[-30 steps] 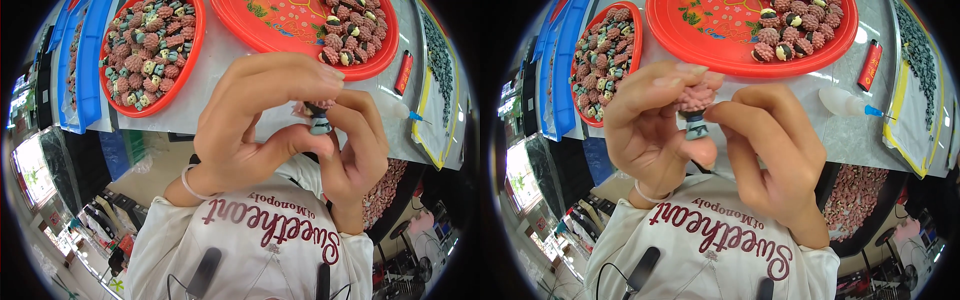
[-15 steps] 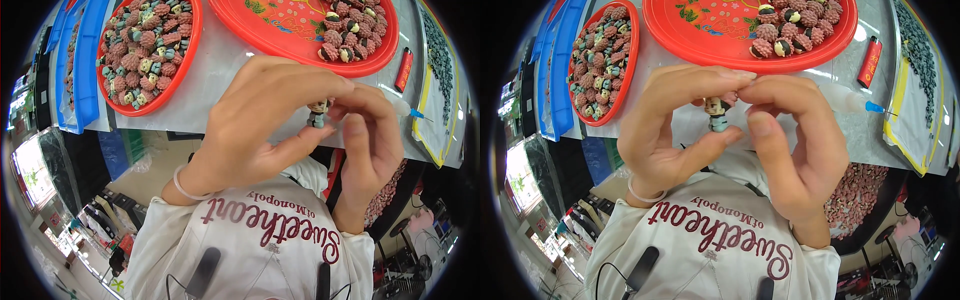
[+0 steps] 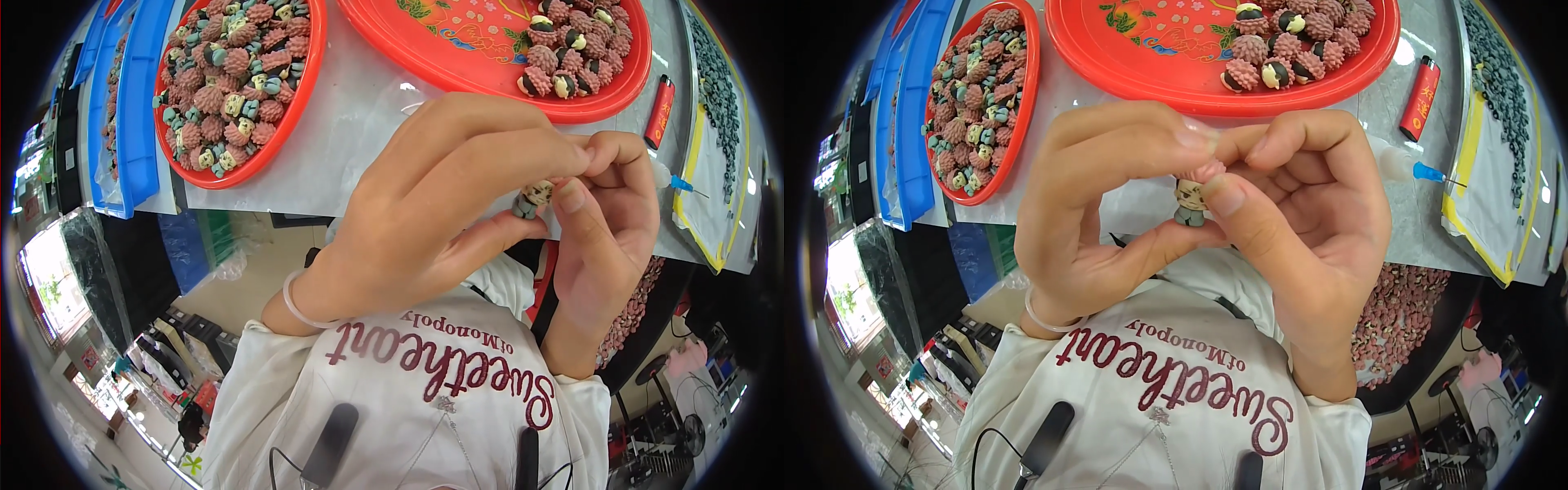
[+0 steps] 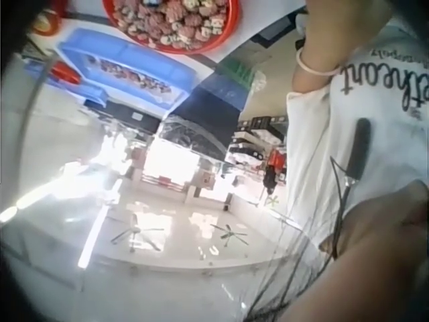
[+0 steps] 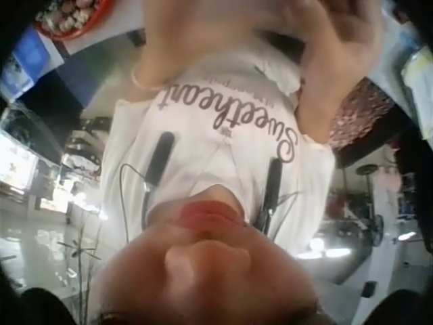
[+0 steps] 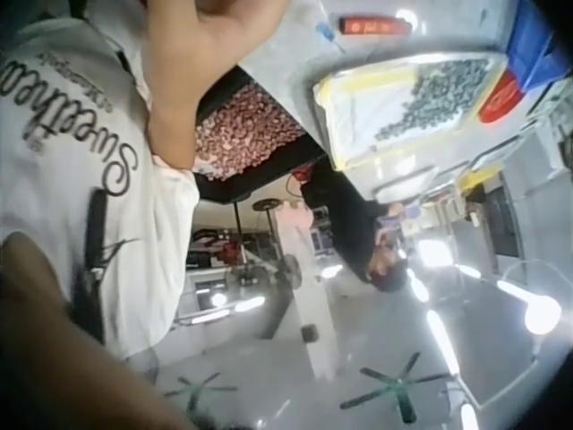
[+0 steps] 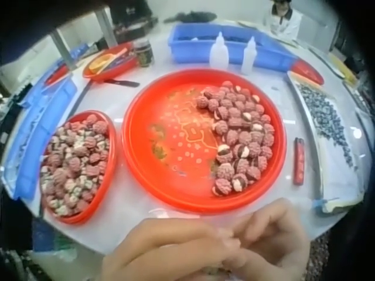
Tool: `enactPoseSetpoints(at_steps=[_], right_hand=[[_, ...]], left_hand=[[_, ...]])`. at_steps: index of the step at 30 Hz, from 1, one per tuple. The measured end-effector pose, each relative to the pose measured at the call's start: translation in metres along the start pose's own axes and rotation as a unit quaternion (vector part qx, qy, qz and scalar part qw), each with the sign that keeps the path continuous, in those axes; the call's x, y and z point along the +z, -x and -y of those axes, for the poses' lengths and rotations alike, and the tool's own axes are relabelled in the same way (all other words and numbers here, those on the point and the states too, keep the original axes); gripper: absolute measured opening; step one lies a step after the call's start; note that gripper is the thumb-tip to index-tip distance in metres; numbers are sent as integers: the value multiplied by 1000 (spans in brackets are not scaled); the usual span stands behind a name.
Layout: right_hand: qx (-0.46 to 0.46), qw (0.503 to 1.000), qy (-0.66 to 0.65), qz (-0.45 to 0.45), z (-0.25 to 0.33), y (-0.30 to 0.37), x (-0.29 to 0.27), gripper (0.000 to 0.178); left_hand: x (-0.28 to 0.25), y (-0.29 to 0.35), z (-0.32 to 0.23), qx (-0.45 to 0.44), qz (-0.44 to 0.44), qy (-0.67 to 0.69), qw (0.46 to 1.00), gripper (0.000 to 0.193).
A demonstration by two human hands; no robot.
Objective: The person assembles small figurines by applying adhesive to the components with a dispenser bottle and joining the pieces together by hand, periodically sorting and placing the assembled figurines into trays and bins.
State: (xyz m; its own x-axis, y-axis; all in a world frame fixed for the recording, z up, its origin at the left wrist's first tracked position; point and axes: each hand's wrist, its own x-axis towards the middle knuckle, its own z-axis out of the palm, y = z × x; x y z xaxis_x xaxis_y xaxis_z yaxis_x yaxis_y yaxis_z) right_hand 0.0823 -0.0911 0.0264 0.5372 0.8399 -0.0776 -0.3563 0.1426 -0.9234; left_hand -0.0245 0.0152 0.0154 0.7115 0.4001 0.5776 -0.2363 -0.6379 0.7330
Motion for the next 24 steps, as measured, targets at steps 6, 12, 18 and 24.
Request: enactPoseSetpoints(at_steps=[6,12,18,24], right_hand=[[8,1000,27,-5,1,0,1,24],[-8,998,60,11,2,1,5,21],[-24,997,66,13,-3,0,-2,14],[3,995,98,28,-5,1,6,12]], left_hand=[[-2,2,5,13,14,12,1000,43],[-36,2,9,1,-1,4,1000,38],[-111,9,5,-184,-151,-259,936,25],[-130,10,2,-205,-20,-459,864,23]])
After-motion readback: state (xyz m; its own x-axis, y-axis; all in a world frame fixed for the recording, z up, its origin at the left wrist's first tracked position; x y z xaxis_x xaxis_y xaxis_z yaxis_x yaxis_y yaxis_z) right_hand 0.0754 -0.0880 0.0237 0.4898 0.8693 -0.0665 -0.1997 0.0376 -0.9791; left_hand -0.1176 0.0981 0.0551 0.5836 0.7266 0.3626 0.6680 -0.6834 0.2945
